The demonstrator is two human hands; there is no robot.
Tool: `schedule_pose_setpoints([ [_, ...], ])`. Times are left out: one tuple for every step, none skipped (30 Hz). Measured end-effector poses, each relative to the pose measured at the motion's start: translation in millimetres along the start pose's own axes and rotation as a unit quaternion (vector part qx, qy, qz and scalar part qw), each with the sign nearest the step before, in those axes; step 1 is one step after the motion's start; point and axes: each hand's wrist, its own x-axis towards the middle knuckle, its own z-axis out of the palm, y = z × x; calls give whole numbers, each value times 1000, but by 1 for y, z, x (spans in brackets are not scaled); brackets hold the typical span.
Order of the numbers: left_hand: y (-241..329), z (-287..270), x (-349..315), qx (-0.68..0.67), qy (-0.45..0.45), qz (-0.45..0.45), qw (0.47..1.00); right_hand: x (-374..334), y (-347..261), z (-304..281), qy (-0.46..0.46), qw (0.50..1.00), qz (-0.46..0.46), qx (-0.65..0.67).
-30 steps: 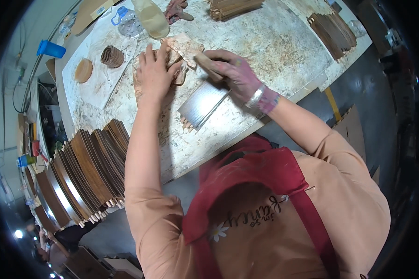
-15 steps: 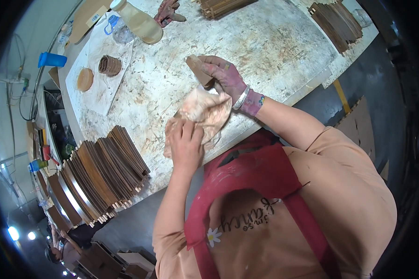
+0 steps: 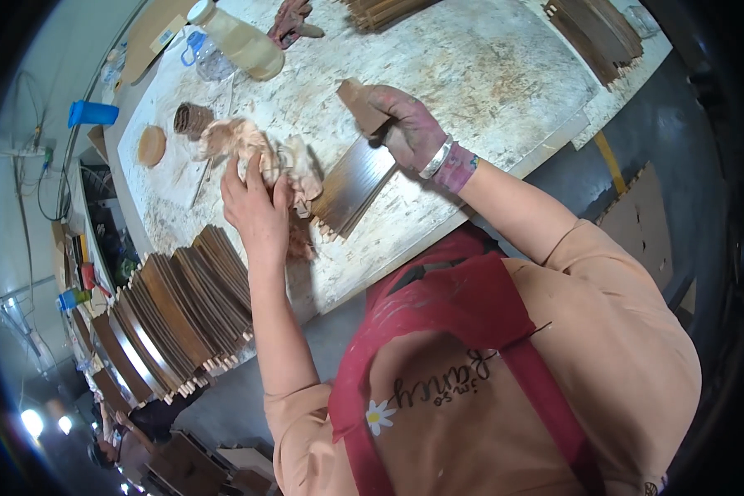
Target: The person applies a substance to wooden slats by hand using a piece of cloth, rubbing the cloth over the surface and edges of each slat before placing it in a stack.
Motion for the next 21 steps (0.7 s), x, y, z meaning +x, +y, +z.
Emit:
schedule_pose_setpoints([
  [12, -2, 5, 13, 33, 35, 999, 1, -7, -7, 14, 1000, -11, 24],
  [25, -5, 11, -36, 18, 46, 998, 2, -15, -13, 43, 998, -41, 2],
  [38, -4, 12, -87, 0, 57, 995, -1, -22, -22, 63, 996, -66, -23],
  [50, 1, 7, -114, -42, 74, 990, -3, -28, -30, 78, 992, -87, -48],
  [70, 4, 3, -102, -85, 88, 987, -6, -35, -38, 92, 987, -108, -73],
  [89, 10, -2, -61, -99, 87, 989, -6, -39, -44, 111, 989, -89, -42],
  [101, 17, -7, -19, -113, 86, 990, -6, -41, -49, 99, 990, -83, -59],
  [103, 26, -9, -49, -129, 86, 987, -6, -42, -52, 86, 990, -77, -77],
  [102, 37, -10, -77, -146, 86, 983, -6, -44, -48, 70, 991, -69, -93],
  [102, 44, -11, -105, -161, 83, 978, -13, -43, -42, 76, 988, -62, -119],
  [103, 49, -13, -80, -125, 116, 982, -17, -48, -34, 54, 983, -48, -167],
  [105, 50, -15, -52, -90, 149, 983, -20, -52, -28, 32, 976, -35, -214],
  [105, 51, -19, -21, -56, 177, 982, -23, -53, -18, 4, 966, -19, -258],
  [105, 60, -23, -76, -49, 186, 978, -26, -50, -5, -37, 958, -51, -280],
  [106, 66, -25, -65, -65, 191, 977, -28, -56, 9, -118, 905, -67, -404],
  [108, 66, -28, -45, -104, 176, 978, -19, -55, 19, -220, 810, -134, -527],
  [109, 66, -31, -25, -142, 159, 977, -9, -49, 31, -315, 684, -199, -627],
  [108, 74, -37, -160, -141, 79, 974, -5, -37, 46, -379, 612, -231, -654],
  [107, 82, -42, -291, -134, -5, 947, -5, -28, 63, -436, 551, -257, -664],
  [104, 87, -47, -256, -133, 12, 958, -6, -23, 85, -478, 479, -147, -721],
  [106, 83, -47, -269, -112, 1, 957, -10, -22, 114, -513, 384, -40, -767],
])
